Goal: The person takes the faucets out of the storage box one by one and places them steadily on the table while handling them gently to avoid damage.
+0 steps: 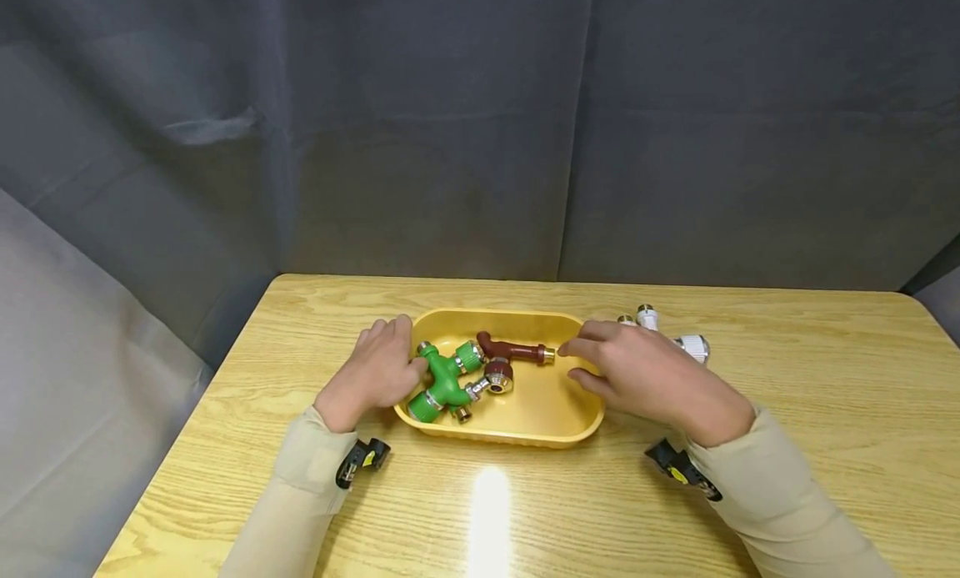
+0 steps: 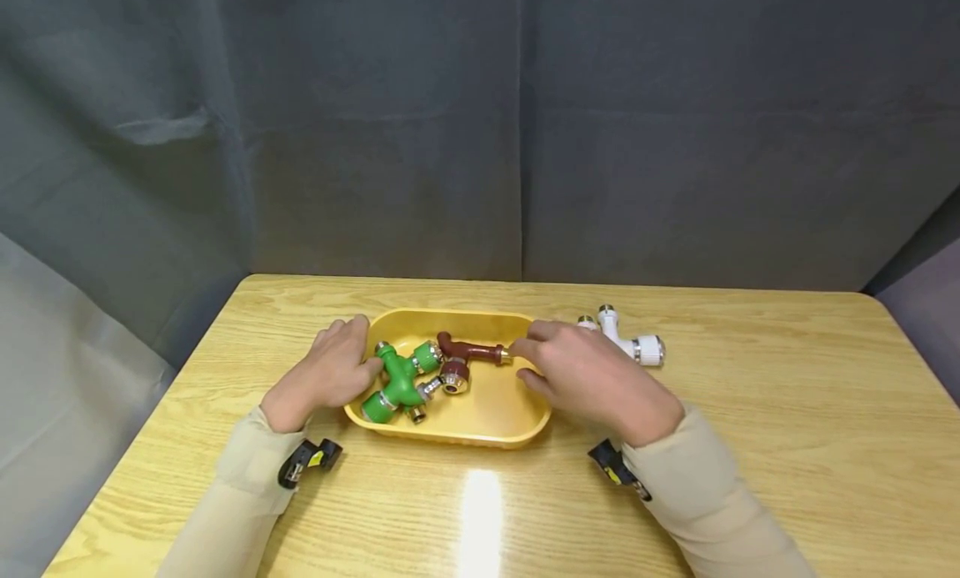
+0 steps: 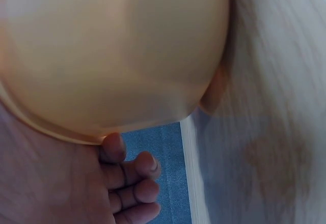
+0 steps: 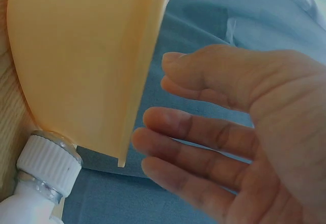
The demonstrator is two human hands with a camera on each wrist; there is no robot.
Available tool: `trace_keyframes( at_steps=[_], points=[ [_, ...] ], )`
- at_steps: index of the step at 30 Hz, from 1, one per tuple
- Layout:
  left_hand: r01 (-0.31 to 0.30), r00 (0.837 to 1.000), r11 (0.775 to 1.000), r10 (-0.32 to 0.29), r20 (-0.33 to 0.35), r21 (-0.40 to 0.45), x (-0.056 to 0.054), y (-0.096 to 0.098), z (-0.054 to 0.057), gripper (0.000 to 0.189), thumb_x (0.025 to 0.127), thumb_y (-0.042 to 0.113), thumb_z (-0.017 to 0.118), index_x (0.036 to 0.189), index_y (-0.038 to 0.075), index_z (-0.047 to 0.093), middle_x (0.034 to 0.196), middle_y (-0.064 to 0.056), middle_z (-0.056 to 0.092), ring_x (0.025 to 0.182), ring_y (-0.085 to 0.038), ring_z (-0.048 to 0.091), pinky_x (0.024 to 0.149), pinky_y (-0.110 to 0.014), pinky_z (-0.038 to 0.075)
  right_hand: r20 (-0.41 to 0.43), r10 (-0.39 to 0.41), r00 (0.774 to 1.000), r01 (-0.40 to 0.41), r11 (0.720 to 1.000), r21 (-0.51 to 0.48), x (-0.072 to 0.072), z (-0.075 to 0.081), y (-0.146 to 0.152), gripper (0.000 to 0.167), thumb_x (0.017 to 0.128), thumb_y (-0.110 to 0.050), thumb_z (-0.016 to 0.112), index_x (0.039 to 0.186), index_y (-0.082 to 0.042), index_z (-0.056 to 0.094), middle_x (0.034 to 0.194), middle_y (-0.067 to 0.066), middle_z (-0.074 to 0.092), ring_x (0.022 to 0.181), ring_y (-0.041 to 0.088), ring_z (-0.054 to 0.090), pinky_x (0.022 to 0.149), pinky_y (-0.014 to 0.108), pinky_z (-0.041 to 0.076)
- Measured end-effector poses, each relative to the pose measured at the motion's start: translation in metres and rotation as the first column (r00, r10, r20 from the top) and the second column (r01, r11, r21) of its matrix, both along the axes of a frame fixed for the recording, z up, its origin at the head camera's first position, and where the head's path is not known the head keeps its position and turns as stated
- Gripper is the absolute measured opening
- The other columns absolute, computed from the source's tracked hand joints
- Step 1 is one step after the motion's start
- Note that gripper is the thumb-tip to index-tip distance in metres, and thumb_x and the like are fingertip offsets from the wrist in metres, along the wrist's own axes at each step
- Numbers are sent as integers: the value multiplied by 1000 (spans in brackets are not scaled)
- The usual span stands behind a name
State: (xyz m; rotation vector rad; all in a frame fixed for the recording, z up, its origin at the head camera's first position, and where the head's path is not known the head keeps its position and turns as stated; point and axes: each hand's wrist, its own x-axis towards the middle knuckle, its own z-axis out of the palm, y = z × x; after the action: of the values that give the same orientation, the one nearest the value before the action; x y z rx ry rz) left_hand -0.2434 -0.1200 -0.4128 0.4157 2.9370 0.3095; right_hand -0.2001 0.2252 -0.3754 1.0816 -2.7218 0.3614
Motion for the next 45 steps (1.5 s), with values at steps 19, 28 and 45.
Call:
trace_keyframes(
  at_steps=[19, 28, 45],
  points=[
    [-12, 1000, 1000, 12, -4, 7, 3, 2, -3, 25, 97, 33, 51, 103, 10, 45, 90, -7, 48, 89, -25, 42, 80, -35, 31, 12, 48, 999, -48, 999, 20, -3, -15, -12, 23, 91, -17, 78, 113, -11, 77, 100, 4, 71, 84, 15, 68, 73, 33, 59],
    [-18, 1000, 1000, 18, 1, 8, 1, 9, -3, 26, 97, 33, 52, 105, 9, 45, 91, -7, 49, 90, -24, 42, 81, -35, 32, -9, 65, 998, -65, 998, -1, -6, -23, -12, 25, 92, -17, 77, 116, -11, 76, 103, 5, 72, 85, 15, 71, 75, 32, 61],
    [5, 1000, 1000, -5, -16, 13, -3, 21, -10, 26, 97, 33, 49, 104, 8, 45, 89, -7, 49, 87, -25, 42, 78, -34, 31, 0, 26, 1000, -26, 999, -27, -6, -35, -8, 27, 94, -21, 75, 119, -10, 75, 105, 3, 71, 83, 12, 69, 74, 32, 60]
  ],
)
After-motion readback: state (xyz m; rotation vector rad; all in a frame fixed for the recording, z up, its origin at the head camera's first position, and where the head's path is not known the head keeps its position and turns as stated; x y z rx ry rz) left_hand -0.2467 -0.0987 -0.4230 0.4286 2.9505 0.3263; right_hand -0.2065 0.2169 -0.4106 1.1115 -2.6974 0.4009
